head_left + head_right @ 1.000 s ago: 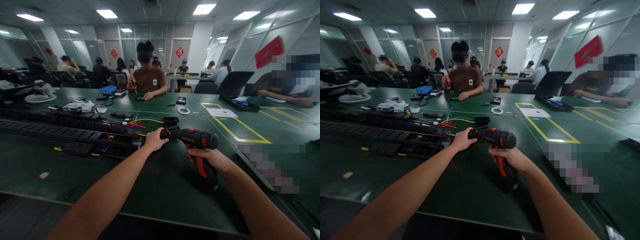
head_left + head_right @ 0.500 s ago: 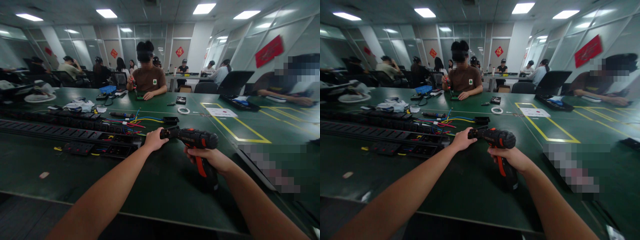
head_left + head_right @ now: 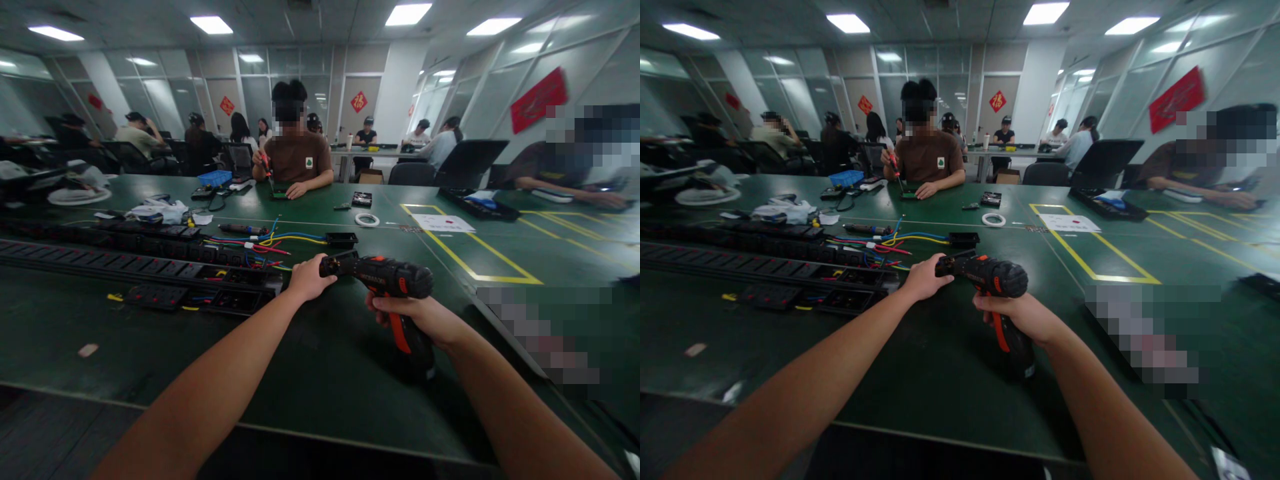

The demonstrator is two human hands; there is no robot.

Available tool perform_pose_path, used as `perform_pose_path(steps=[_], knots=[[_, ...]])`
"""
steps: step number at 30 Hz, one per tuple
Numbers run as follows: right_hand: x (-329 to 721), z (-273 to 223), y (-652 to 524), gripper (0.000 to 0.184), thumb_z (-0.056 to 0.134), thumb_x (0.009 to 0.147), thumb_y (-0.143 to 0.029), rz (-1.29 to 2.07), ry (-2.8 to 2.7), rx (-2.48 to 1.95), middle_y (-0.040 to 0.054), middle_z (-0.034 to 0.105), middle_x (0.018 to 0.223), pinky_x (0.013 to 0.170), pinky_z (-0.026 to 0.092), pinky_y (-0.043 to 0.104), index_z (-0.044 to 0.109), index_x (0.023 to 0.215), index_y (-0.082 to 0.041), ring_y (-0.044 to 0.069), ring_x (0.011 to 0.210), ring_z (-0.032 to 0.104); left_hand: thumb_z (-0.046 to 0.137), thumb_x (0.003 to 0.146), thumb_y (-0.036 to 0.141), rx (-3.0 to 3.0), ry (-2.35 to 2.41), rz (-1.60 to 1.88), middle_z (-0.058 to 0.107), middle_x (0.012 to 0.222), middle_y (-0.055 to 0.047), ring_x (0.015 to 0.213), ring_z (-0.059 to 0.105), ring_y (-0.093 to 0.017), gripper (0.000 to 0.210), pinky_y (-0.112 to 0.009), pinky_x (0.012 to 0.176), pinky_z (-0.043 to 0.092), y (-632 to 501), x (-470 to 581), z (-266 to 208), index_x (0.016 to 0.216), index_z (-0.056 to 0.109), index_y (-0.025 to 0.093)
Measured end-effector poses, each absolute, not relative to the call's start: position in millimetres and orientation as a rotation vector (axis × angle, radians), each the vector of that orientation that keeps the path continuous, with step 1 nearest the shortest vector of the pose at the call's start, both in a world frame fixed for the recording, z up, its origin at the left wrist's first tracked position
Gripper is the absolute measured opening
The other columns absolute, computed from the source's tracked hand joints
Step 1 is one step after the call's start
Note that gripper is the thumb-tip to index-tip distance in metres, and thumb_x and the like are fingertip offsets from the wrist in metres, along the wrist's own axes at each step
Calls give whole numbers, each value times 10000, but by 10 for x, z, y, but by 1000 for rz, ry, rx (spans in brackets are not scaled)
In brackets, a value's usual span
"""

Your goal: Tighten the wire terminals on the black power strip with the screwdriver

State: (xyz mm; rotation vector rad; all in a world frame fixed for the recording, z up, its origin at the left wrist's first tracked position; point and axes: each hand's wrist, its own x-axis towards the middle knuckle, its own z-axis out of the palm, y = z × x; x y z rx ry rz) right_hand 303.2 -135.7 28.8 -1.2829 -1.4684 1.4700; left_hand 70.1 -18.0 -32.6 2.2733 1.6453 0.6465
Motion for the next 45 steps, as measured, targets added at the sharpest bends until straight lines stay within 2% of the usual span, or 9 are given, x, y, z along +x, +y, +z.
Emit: perform_pose_path(steps=[23, 45], knots=[[3018, 315, -1357, 373, 870, 696, -501, 1429, -1483, -1313, 16, 670, 713, 675, 466, 341, 715, 807, -180, 195, 663, 611, 724, 885, 505, 2276, 1636, 662, 726, 1294, -79, 1203, 665, -324, 569, -443, 1040, 457, -197, 705, -319, 1380, 558, 279], [3048, 287, -1343, 365, 861, 734, -489, 1436, -1518, -1285, 8, 658, 721, 654, 480, 327, 712, 843, -175, 183, 661, 612, 709, 880, 518, 2290, 1643, 650, 716, 1312, -83, 1192, 666, -331, 592, -451, 1028, 461, -161, 697, -361, 1400, 556, 279]])
